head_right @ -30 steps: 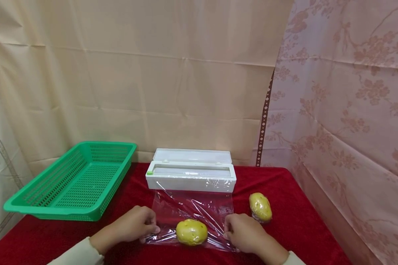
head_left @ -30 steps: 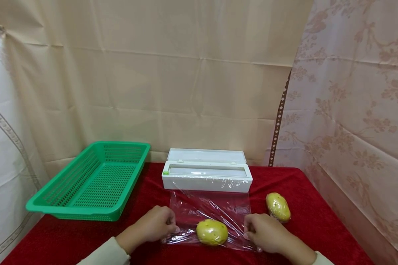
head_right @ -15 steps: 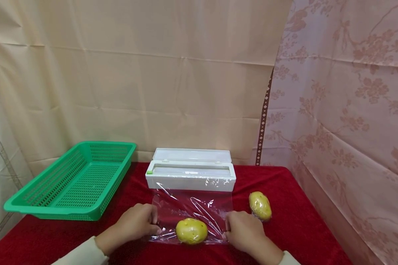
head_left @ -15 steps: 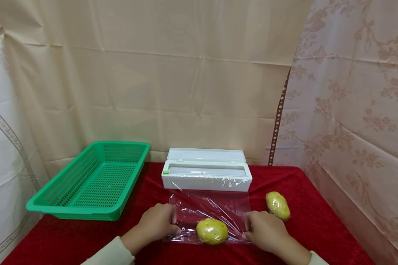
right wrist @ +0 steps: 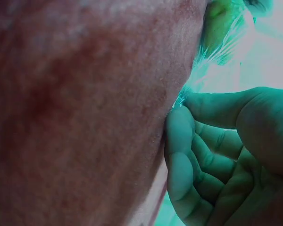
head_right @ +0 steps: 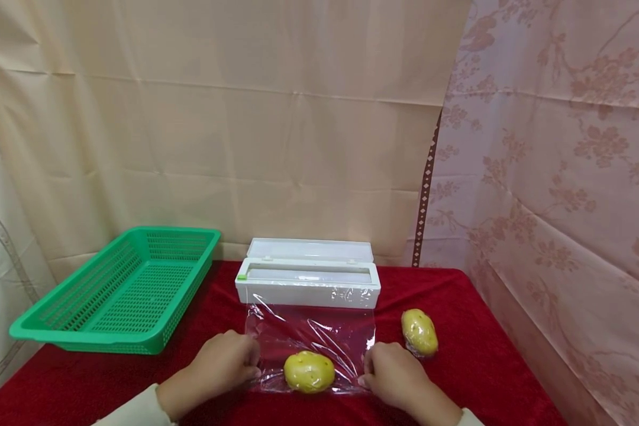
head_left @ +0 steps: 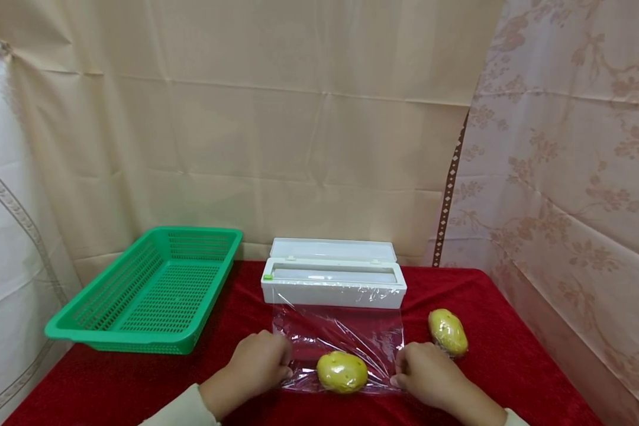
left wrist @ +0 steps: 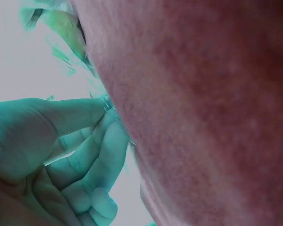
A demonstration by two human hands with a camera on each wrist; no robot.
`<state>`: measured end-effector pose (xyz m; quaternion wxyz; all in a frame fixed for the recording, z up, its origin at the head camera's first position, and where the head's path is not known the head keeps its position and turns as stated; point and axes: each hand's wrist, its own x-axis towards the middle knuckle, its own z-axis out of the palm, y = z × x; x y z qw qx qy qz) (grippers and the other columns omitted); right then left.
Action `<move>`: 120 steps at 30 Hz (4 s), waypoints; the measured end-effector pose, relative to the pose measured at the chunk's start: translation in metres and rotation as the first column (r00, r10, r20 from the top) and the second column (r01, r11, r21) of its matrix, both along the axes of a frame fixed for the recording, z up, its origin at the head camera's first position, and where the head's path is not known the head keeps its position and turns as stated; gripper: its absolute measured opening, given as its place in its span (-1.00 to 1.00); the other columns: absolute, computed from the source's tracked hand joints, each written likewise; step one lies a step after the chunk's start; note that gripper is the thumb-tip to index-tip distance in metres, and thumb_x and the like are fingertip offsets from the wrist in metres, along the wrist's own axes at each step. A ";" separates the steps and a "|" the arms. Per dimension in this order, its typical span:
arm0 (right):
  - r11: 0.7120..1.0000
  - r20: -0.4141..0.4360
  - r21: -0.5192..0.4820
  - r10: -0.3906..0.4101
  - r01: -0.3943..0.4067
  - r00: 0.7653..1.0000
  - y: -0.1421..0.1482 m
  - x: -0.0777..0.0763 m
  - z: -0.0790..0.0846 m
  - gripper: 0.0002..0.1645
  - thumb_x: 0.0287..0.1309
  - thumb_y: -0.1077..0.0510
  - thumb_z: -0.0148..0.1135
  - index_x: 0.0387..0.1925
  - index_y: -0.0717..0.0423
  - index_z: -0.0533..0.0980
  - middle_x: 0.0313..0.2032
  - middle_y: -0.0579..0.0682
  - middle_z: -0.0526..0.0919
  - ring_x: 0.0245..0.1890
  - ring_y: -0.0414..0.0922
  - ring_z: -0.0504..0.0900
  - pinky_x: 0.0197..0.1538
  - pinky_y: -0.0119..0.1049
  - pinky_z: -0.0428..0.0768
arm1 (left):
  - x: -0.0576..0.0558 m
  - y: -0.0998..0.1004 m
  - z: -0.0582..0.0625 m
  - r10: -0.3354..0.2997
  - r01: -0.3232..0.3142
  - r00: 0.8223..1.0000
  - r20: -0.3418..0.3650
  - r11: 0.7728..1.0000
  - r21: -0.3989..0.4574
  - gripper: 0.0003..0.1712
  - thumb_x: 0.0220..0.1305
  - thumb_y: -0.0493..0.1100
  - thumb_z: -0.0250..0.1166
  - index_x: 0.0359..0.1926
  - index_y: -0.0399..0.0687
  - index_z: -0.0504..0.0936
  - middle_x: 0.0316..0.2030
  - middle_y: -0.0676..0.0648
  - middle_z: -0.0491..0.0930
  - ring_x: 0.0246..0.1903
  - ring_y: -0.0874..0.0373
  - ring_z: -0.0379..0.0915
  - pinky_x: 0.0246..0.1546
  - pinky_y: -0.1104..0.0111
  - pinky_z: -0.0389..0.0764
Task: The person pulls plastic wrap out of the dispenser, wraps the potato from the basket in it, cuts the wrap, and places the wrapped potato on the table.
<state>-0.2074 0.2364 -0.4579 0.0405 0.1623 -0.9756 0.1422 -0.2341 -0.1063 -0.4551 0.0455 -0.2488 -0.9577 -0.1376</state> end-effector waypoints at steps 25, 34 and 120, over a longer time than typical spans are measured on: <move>0.991 0.121 -0.116 0.074 -0.061 0.990 0.004 0.010 0.009 -0.64 0.03 -0.06 0.55 -0.58 -0.20 0.47 -0.65 -0.34 0.44 -0.60 -0.37 0.36 -0.49 -0.37 0.37 | 0.009 -0.013 0.009 -0.096 0.082 0.980 0.176 0.993 0.087 -0.71 -0.03 -0.02 0.62 -0.64 0.22 0.62 -0.69 0.28 0.47 -0.64 0.35 0.32 -0.61 0.40 0.39; 0.948 -0.029 -0.157 0.276 -0.277 0.961 -0.006 0.018 0.026 -0.57 -0.05 0.07 0.63 -0.39 -0.24 0.44 -0.40 -0.35 0.43 -0.45 -0.43 0.38 -0.39 -0.47 0.45 | 0.031 0.006 0.028 -0.114 0.115 0.993 -0.032 0.993 0.035 -0.68 -0.08 0.06 0.65 -0.36 0.23 0.66 -0.40 0.24 0.54 -0.42 0.34 0.43 -0.41 0.36 0.53; 0.927 0.159 -0.272 0.308 -0.258 0.938 -0.047 -0.095 0.017 -0.84 0.30 -0.09 0.36 -0.28 -0.14 0.62 -0.41 -0.32 0.67 -0.33 -0.32 0.60 -0.17 -0.30 0.57 | -0.082 0.046 0.036 -0.223 0.119 0.888 0.403 0.957 0.266 -0.89 0.19 -0.15 0.51 -0.26 -0.05 0.83 -0.41 0.12 0.78 -0.36 0.31 0.63 -0.26 0.36 0.65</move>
